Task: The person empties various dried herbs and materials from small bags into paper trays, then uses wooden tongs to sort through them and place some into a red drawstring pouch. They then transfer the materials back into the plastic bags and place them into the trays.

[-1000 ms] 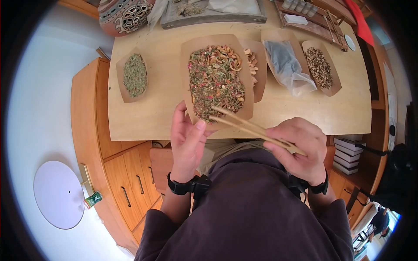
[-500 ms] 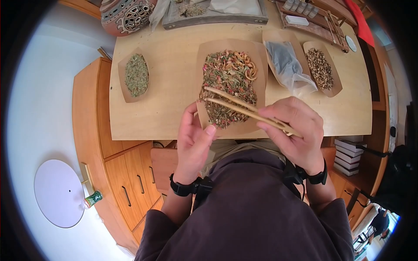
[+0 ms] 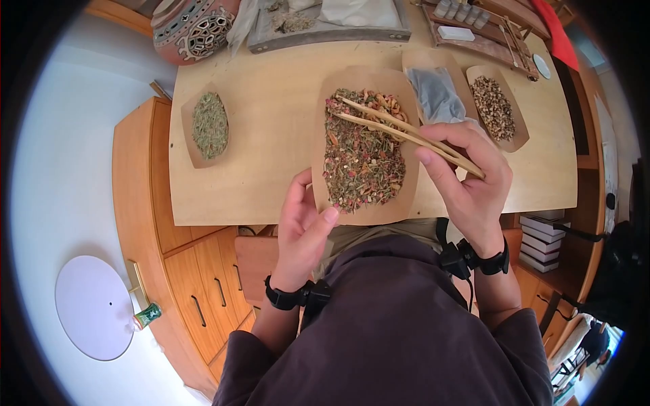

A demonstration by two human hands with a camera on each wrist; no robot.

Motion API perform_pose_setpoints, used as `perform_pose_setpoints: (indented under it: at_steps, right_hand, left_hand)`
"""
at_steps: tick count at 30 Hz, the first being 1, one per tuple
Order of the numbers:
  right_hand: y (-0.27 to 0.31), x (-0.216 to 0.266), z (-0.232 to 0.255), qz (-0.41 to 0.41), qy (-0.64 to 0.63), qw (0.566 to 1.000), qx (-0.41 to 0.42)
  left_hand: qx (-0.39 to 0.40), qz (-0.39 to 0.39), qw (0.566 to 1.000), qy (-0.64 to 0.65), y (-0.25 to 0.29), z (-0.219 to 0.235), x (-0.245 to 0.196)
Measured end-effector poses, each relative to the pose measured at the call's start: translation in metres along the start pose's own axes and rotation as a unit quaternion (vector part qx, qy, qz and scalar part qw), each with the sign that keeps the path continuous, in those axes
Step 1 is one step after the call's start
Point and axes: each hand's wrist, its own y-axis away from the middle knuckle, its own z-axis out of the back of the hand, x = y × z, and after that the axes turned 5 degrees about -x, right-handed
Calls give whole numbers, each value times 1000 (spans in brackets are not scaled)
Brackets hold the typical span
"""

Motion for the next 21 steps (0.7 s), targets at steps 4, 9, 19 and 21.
perform_pose_setpoints:
  at_steps: [4,9,19,21]
  right_hand:
    - [7,-1,3,-44,-37,998,16]
    - [16,-5,22,-4,-44,991,126]
    - [7,-13,31,1,1,1000,19]
    - [5,-15,28,-24,-9,1000,-11]
  left_hand:
    - [-5,-10,1000,-6,-1,5,3]
    - [-25,-4,1000,3,-1,10,3]
    - [-16,-7,1000,-2,1,3,-1]
    - [-15,-5,1000,-1,2,1,-1]
